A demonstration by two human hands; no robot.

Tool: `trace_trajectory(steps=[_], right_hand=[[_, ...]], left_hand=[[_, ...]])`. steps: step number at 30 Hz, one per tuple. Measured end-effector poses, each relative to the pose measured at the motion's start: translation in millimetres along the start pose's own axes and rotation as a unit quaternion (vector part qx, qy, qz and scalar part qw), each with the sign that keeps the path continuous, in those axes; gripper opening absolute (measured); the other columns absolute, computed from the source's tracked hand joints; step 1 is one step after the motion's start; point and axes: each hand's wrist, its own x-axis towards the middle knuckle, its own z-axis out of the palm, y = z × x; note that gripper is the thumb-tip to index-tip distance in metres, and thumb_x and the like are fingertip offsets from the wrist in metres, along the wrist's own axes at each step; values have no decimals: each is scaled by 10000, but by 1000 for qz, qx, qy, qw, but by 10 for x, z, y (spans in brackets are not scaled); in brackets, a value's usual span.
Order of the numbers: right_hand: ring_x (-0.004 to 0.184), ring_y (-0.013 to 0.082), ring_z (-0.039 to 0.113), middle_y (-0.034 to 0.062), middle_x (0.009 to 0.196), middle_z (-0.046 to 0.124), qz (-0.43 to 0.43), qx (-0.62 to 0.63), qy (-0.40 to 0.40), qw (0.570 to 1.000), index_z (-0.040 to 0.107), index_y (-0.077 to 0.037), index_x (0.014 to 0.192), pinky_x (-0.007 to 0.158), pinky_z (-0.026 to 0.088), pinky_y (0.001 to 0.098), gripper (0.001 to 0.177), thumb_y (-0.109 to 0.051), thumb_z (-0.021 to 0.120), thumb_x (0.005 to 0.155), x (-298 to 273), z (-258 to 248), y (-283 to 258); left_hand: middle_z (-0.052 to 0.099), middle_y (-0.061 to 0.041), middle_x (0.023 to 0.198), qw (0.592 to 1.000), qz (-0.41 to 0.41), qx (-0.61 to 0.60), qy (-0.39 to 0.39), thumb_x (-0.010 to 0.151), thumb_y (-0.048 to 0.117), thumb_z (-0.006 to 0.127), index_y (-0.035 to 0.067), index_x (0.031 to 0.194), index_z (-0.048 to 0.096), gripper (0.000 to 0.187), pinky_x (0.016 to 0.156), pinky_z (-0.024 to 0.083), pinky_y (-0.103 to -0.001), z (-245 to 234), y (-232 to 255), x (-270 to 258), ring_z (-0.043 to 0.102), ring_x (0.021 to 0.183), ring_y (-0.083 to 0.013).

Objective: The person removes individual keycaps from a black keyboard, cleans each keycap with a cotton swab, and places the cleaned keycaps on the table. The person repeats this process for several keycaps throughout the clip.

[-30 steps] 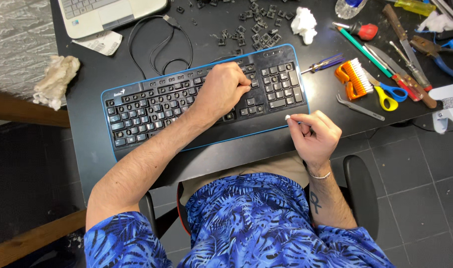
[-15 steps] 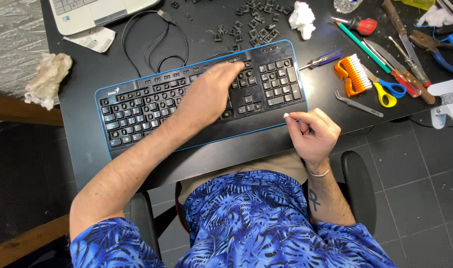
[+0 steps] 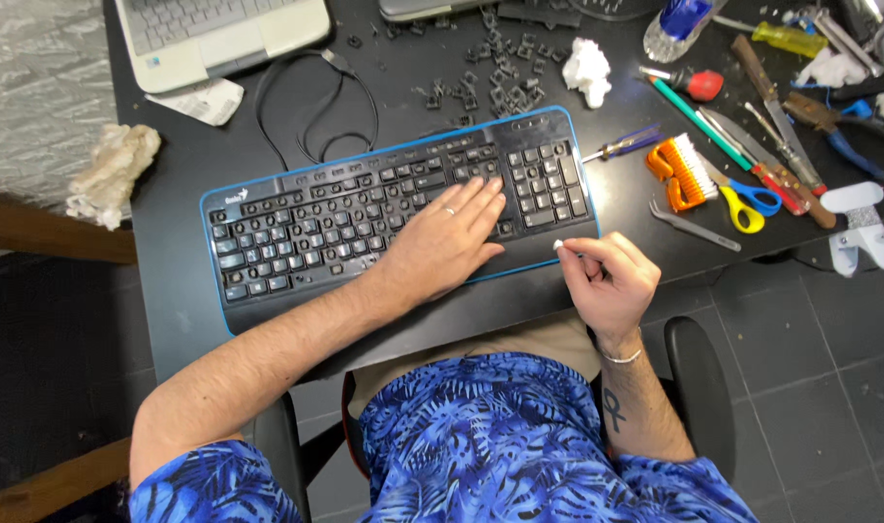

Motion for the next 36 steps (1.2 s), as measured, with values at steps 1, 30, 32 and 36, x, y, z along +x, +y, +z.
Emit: trace_trajectory(steps=[1,30,32,36], right_hand=[[470,188,520,28,573,472,-4,1,3,1000,797,1,908,514,469,346,123,86,869,856,10,6,1],[552,79,399,-32,602,453,39,-1,-5,999,772,-65,899,538,381,214,91,6,811,859,79,-48,-168],[551,84,394,-31,601,446,39,-2,-7,999,767,-61,897,539,378,217,91,10,809,859,77,-41,-152],[553,91,395,-24,600,458,36,-5,-11,999,763,-52,900,542,381,222,95,17,812,857,66,-40,-135]], left_hand=[[550,-203,1490,1000,1,5,3,1049,498,504,15,1483,499,649,1159,407,-454,-56,-10,81,527,1390,-346],[721,-82,1079,965,-229,-95,-89,871,218,802,75,1133,774,299,898,577,-415,422,-1695,1627,699,1009,-280],[724,-80,1045,965,-227,-92,-94,873,214,797,84,1086,792,249,858,583,-417,527,-1745,1625,696,1005,-282],[672,-48,665,961,-238,-103,-98,883,161,779,78,658,696,254,616,593,-389,466,-1675,1621,700,697,-249]])
